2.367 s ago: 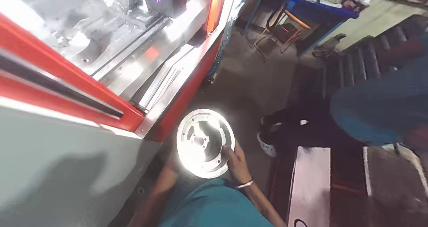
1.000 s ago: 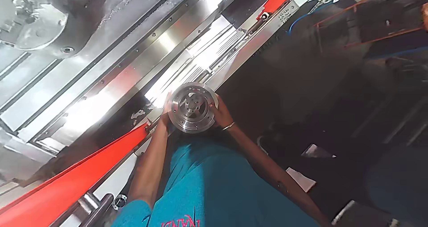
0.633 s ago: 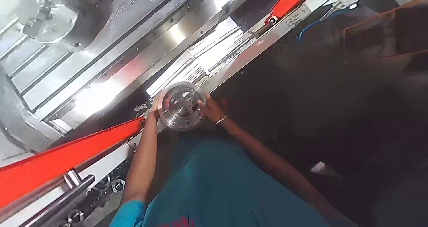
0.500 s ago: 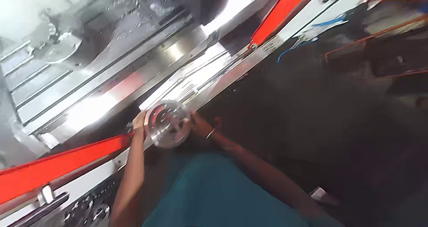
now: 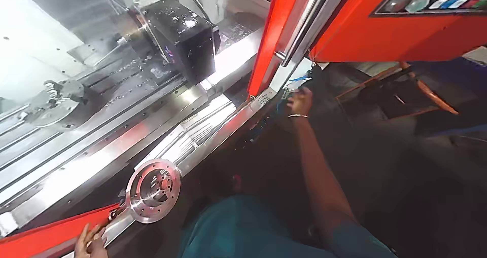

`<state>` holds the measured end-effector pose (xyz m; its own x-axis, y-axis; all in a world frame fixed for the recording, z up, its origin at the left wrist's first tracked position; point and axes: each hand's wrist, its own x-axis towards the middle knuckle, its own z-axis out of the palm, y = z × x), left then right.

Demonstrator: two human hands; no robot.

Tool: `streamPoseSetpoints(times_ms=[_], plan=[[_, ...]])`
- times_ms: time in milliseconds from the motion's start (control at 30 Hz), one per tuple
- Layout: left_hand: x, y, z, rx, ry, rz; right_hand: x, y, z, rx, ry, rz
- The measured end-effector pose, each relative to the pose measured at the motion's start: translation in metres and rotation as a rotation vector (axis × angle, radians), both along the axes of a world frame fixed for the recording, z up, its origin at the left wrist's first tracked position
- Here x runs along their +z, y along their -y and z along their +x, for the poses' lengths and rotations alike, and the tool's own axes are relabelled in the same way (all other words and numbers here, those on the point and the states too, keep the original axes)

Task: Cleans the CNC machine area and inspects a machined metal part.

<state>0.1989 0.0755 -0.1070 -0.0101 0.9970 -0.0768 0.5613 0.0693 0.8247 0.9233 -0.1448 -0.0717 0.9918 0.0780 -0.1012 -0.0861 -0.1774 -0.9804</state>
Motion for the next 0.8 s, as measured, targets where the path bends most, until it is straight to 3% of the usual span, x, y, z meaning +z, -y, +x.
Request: streamPoseSetpoints(times_ms=[100, 233, 367, 467, 533, 600, 700, 800], plan=[[0.002, 0.011, -0.012, -0.016, -0.084, 0.147, -0.006, 0.012, 0.059, -0.203, -0.064, -0.035], [0.017, 0.021, 0.003, 0.060, -0.094, 0.316, -0.038, 0.017, 0.091, -0.064, -0.024, -0.082], [0.050, 0.020, 0.039, 0.064, -0.103, 0.383, -0.040, 0.029, 0.093, -0.043, 0.224, -0.263], [0.066, 0.005, 0.069, 0.017, -0.016, 0.472, -0.025, 0.044, 0.087, -0.074, 0.466, -0.251], [0.074, -0.005, 0.091, -0.046, 0.098, 0.496, 0.004, 0.053, 0.072, -0.077, 0.628, -0.205], [0.084, -0.012, 0.120, -0.104, 0.225, 0.454, 0.041, 0.061, 0.045, -0.006, 0.723, 0.033], [0.087, -0.028, 0.164, -0.175, 0.507, 0.316, 0.082, 0.059, -0.021, 0.244, 0.618, 0.498], [0.093, -0.043, 0.207, -0.209, 0.795, 0.059, 0.090, 0.030, -0.122, 0.487, 0.428, 0.483]])
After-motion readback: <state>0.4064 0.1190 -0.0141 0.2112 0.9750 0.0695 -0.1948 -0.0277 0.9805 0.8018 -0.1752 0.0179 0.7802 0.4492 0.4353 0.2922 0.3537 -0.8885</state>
